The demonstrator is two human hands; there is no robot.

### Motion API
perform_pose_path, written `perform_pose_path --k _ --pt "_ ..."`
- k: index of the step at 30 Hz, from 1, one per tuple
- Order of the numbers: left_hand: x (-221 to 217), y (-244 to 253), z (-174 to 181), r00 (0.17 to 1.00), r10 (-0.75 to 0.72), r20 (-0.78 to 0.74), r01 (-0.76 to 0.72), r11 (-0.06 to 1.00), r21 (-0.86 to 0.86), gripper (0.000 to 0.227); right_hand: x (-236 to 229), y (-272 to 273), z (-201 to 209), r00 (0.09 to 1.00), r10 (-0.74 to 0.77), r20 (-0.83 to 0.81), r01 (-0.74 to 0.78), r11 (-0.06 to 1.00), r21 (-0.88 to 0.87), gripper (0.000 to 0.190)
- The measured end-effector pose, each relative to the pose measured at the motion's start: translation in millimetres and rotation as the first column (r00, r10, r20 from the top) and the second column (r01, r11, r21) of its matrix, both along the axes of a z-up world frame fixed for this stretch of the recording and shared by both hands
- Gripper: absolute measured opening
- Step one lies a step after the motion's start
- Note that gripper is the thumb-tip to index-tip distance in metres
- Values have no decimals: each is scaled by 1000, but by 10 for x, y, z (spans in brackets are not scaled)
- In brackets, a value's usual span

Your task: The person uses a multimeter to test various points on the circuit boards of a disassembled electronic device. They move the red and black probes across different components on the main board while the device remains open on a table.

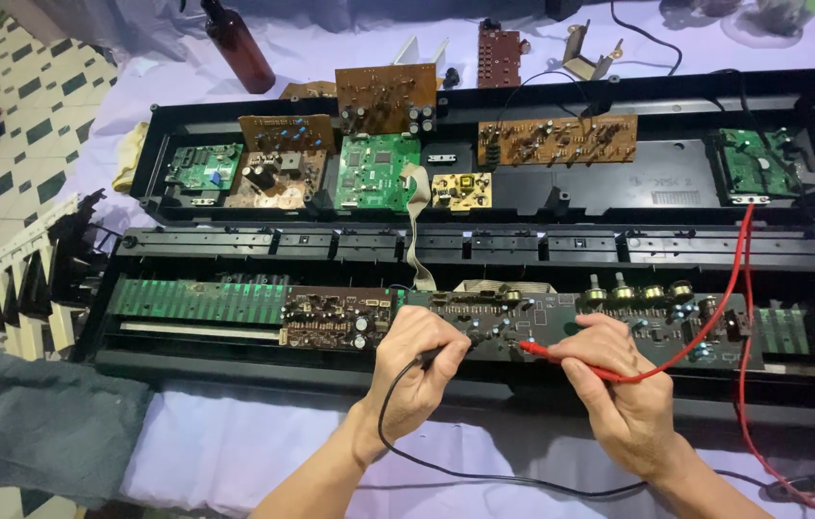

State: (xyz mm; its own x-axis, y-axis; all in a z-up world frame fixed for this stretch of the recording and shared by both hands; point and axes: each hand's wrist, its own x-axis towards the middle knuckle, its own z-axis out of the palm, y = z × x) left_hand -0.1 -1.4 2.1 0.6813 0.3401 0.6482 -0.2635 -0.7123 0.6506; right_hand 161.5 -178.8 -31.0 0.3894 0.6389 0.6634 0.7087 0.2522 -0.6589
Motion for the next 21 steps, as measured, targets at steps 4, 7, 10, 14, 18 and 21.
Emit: perform_pose_path --k 4,7,10,14,18,21 --pt "-10 8 -1 1000 3 9 -3 1000 2 26 5 -4 -25 1000 -2 9 2 1000 -3 17" --pt "-15 16 8 999 36 34 -37 999 15 28 -6 -4 -2 1000 -4 -2 4 1000 6 16" --pt "-11 19 -29 998 50 29 -51 998 23 28 -2 -9 0 1000 -6 6 6 1000 4 16" --pt "-13 20 -39 999 32 17 -32 999 15 25 2 -9 -3 1000 1 3 -1 1000 -11 17" --pt "-22 8 -36 999 32 21 -33 999 20 25 -16 -12 -2 1000 -3 -18 3 1000 -5 15" --pt "-27 10 -26 1000 25 18 -26 999 26 23 -17 -11 35 1000 -7 2 7 1000 -26 14"
